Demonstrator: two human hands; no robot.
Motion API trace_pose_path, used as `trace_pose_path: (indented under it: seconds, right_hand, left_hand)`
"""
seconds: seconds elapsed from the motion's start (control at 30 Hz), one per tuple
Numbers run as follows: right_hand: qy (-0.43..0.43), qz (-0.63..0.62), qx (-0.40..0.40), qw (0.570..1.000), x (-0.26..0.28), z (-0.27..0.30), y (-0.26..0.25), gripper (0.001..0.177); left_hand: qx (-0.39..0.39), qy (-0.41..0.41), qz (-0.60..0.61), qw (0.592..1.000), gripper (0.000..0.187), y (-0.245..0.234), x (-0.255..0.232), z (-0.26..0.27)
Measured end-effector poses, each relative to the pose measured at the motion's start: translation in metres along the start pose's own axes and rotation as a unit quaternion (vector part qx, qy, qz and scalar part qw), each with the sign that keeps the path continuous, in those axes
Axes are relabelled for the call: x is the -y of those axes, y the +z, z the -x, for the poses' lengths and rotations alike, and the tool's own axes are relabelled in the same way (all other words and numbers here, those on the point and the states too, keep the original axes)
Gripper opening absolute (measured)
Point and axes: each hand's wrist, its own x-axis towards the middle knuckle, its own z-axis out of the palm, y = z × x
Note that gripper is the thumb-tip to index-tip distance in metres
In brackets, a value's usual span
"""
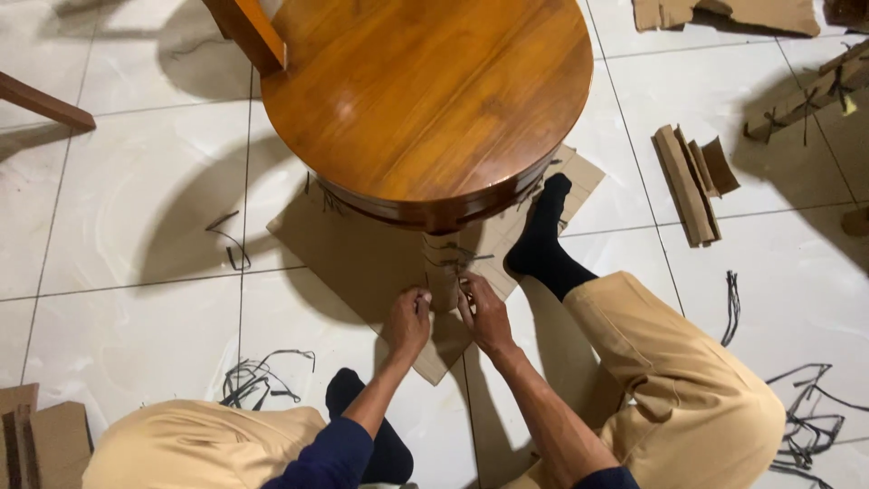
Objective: Wrapping chair legs with cardboard and securing them with plastic ties
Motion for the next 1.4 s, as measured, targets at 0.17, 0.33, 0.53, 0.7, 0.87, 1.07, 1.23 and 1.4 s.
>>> trace_pose_path:
  seconds: [0.17,0.33,0.53,0.7,0.87,1.07,1.23,1.4]
  right_hand:
    - [0.013,0.004,0.012,1.000,0.000,0.000,0.007,0.005]
    - [0.045,-0.014,0.033,0.998,-0.009,0.002,0.020,0.005]
    - [0.054,-0.078,-0.036,0.995,-0.007,0.000,0.023,0.018]
    - [0.063,-0.097,-0.015,0.993,-0.004,-0.007,0.020,0.020]
    - [0.066,-0.108,0.021,0.992,-0.008,-0.011,0.018,0.017]
    - [0.058,-0.162,0.064,0.983,-0.012,-0.016,0.014,0.029]
    - [0.044,-0.188,0.082,0.978,-0.013,-0.012,0.014,0.031]
    - [0.076,-0.162,0.103,0.978,-0.017,-0.010,0.017,0.021]
  left_hand:
    - [0.021,0.000,-0.030,0.999,0.018,-0.011,-0.021,0.010]
    - [0.005,0.027,-0.033,0.999,0.015,-0.021,-0.050,0.019]
    - [-0.071,0.072,-0.042,0.994,0.008,-0.013,-0.056,0.025]
    - [-0.043,0.139,-0.088,0.985,0.007,-0.009,-0.054,0.024]
    - [-0.018,0.151,-0.091,0.984,0.010,-0.010,-0.060,0.020]
    - [-0.037,0.181,-0.076,0.980,0.011,-0.015,-0.071,0.019]
    - [-0.053,0.189,-0.078,0.978,0.003,-0.021,-0.076,0.011]
    - [-0.038,0.150,-0.067,0.986,0.008,-0.039,-0.082,0.005]
